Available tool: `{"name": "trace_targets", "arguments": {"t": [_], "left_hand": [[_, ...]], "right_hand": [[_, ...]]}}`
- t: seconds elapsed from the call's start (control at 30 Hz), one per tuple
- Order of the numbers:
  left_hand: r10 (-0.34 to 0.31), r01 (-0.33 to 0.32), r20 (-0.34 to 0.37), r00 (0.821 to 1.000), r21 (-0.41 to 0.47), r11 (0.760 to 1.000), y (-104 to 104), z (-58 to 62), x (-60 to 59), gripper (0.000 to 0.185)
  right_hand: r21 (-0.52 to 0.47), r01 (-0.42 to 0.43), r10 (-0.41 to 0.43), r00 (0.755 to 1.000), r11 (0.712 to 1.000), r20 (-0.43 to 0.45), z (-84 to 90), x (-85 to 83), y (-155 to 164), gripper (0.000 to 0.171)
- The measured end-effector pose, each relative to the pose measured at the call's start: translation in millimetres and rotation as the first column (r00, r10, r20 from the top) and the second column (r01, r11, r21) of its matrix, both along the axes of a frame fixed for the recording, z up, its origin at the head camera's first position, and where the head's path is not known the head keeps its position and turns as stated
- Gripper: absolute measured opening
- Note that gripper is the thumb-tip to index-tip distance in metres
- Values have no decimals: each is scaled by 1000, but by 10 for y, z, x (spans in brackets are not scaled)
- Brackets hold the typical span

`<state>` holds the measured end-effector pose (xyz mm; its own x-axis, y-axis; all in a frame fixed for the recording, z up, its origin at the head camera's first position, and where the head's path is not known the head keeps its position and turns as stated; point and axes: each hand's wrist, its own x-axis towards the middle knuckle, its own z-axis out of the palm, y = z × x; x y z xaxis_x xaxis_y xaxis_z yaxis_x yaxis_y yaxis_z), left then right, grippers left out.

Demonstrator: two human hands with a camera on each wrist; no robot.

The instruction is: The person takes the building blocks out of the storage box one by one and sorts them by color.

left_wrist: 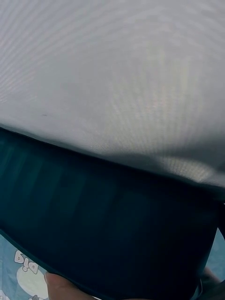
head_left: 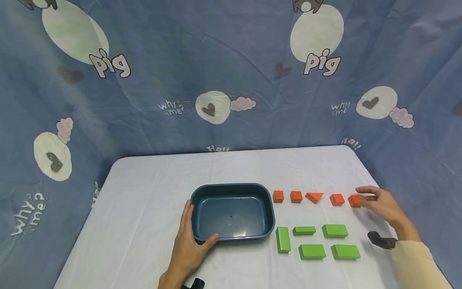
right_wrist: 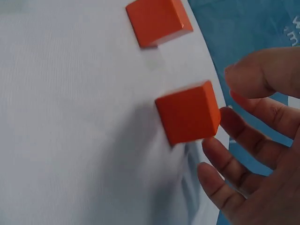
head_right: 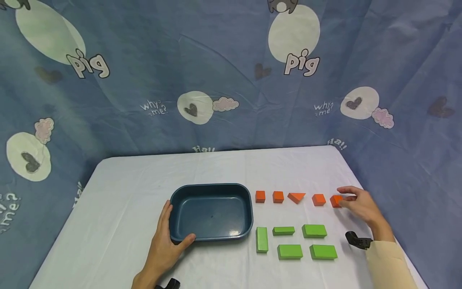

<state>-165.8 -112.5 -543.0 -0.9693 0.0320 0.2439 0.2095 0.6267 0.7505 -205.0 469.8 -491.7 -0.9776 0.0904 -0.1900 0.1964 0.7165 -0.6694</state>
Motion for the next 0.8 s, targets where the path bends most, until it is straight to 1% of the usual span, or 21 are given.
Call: {"name": "trace_targets", "arguments": {"t": [0.17, 0.37, 0.5, 0.63, 0.8], "left_hand": [[0, 0, 15, 1000, 3, 1000, -6, -6, -23, 113], [0, 0, 38, 999, 14, 1000, 14, -12, -35, 114], [-4, 3, 37, 999, 21, 1000, 18, -20, -44, 114], [-4, 4, 28, 1000, 30, 1000, 7, -26, -53, 114], [-1, 0, 33, 999, 31, 1000, -6, -42, -53, 115]], "right_hand": [[36, 5, -4, 1000, 999, -30, 54, -48, -135, 49], [6, 34, -33, 997, 999, -74, 155, -102, -289, 49], [2, 45, -44, 994, 999, -101, 244, -129, -388, 49], [-23, 32, -35, 987, 999, -157, 313, -150, -536, 47], [-56, -3, -11, 970, 998, -243, 357, -180, -752, 44]]}}
